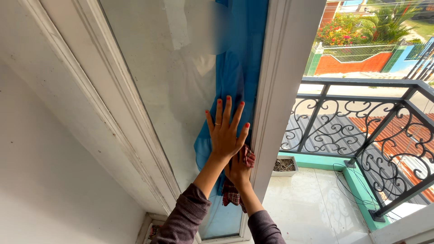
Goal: The person cleans a glass window pane using a pink squeegee and a checkered cloth, wiping the surface and the white frame.
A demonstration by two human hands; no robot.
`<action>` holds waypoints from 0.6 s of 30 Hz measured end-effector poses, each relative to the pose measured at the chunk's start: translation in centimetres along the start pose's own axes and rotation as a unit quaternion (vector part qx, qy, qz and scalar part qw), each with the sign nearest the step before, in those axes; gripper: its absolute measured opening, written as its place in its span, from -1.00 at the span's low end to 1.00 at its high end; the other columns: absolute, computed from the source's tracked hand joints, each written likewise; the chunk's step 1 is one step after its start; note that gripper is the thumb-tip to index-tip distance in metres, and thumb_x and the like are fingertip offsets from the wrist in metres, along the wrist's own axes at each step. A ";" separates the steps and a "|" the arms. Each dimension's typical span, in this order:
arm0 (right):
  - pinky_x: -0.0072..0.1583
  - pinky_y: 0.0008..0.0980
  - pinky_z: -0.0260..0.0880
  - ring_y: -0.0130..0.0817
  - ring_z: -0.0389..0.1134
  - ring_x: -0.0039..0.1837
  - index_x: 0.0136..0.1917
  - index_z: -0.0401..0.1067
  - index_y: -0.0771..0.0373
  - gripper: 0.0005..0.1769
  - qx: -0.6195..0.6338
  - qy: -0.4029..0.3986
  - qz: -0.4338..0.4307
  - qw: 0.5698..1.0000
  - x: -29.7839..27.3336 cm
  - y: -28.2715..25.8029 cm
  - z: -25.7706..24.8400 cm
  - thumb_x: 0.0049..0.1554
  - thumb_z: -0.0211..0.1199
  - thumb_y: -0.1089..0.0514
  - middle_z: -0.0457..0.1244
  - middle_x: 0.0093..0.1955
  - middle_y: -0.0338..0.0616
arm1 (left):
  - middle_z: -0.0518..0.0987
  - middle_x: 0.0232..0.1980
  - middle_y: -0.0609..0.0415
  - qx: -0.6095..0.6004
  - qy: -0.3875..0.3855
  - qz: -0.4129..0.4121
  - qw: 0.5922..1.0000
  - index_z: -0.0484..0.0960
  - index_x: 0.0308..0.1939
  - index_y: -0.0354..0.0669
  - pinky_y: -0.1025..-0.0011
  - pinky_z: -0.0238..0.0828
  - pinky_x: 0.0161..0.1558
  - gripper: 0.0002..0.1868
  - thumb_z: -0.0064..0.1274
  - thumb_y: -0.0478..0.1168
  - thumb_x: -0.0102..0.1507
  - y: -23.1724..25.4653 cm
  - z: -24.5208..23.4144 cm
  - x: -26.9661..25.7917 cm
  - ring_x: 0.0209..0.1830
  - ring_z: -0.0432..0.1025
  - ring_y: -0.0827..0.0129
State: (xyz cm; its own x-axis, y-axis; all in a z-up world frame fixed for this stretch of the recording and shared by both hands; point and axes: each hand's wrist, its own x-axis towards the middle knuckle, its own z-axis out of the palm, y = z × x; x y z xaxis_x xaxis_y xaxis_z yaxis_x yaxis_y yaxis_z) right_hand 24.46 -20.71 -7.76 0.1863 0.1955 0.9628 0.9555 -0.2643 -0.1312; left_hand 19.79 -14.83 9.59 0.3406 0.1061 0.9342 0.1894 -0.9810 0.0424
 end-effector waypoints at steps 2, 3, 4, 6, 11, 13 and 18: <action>0.36 0.19 0.19 0.34 0.21 0.37 0.26 0.38 0.53 -0.32 -0.059 -0.057 0.030 0.996 -3.3 0.5 0.7 0.08 0.25 -0.07 0.17 0.35 0.45 | 0.12 0.65 -0.02 0.034 -0.001 0.002 0.999 0.32 0.54 0.17 -0.29 -0.41 0.56 -0.40 -0.33 0.18 0.46 -1.0 1.2 0.1 0.69 -0.13 0.07; 0.36 0.19 0.19 0.34 0.21 0.37 0.26 0.38 0.53 -0.32 -0.061 -0.058 0.031 0.996 -5.0 0.7 0.9 0.08 0.25 -0.07 0.17 0.35 0.45 | 0.11 0.67 0.05 0.111 0.015 0.051 0.992 0.29 0.56 0.28 -0.24 -0.37 0.59 -0.45 -0.35 0.19 0.51 -1.8 1.6 -0.1 0.70 -0.13 0.13; 0.38 0.17 0.19 0.32 0.22 0.38 0.27 0.38 0.52 -0.34 -0.056 -0.071 0.040 0.995 -6.6 0.7 1.3 0.10 0.25 -0.06 0.17 0.37 0.43 | 0.11 0.68 0.13 0.187 0.031 0.099 0.977 0.27 0.59 0.38 -0.18 -0.33 0.63 -0.49 -0.37 0.19 0.56 -2.6 2.0 -0.4 0.71 -0.13 0.19; 0.40 0.16 0.20 0.30 0.22 0.39 0.28 0.39 0.50 -0.36 -0.055 -0.086 0.050 0.993 -9.1 1.4 1.1 0.12 0.24 -0.06 0.18 0.38 0.40 | 0.11 0.68 0.12 0.202 0.038 0.106 0.973 0.26 0.60 0.38 -0.18 -0.31 0.61 -0.49 -0.38 0.18 0.57 -3.3 2.8 -1.0 0.70 -0.12 0.19; 0.38 0.15 0.19 0.24 0.25 0.36 0.32 0.39 0.48 -0.35 -0.014 -0.156 0.073 0.985 -10.2 1.8 0.4 0.16 0.23 -0.09 0.21 0.37 0.36 | 0.12 0.67 0.12 0.226 0.051 0.108 0.967 0.25 0.60 0.38 -0.18 -0.32 0.58 -0.49 -0.37 0.16 0.56 -3.7 3.2 -1.5 0.69 -0.11 0.19; 0.39 0.15 0.18 0.26 0.23 0.37 0.33 0.36 0.51 -0.32 -0.020 -0.146 0.065 0.987 -9.2 1.5 0.4 0.15 0.22 -0.08 0.19 0.38 0.40 | 0.13 0.67 0.13 0.241 0.051 0.105 0.964 0.24 0.61 0.40 -0.16 -0.33 0.58 -0.49 -0.45 0.17 0.58 -3.6 3.0 -1.4 0.69 -0.10 0.20; 0.42 0.14 0.17 0.31 0.20 0.42 0.41 0.25 0.56 -0.22 -0.029 -0.102 0.054 0.993 -2.8 1.1 0.6 0.17 0.18 -0.12 0.11 0.45 0.47 | 0.16 0.66 0.13 0.207 0.041 0.106 0.972 0.27 0.60 0.36 -0.14 -0.33 0.59 -0.33 -0.74 0.25 0.52 -3.2 1.9 -0.7 0.69 -0.10 0.22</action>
State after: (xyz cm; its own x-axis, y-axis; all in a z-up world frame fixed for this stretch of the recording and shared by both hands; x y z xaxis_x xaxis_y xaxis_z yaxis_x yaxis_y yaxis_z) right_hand 25.14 -21.00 -10.72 0.3342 0.3483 0.8758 0.9142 -0.3460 -0.2113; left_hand 20.74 -11.44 8.11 0.3412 -0.1203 0.9323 0.4837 -0.8279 -0.2839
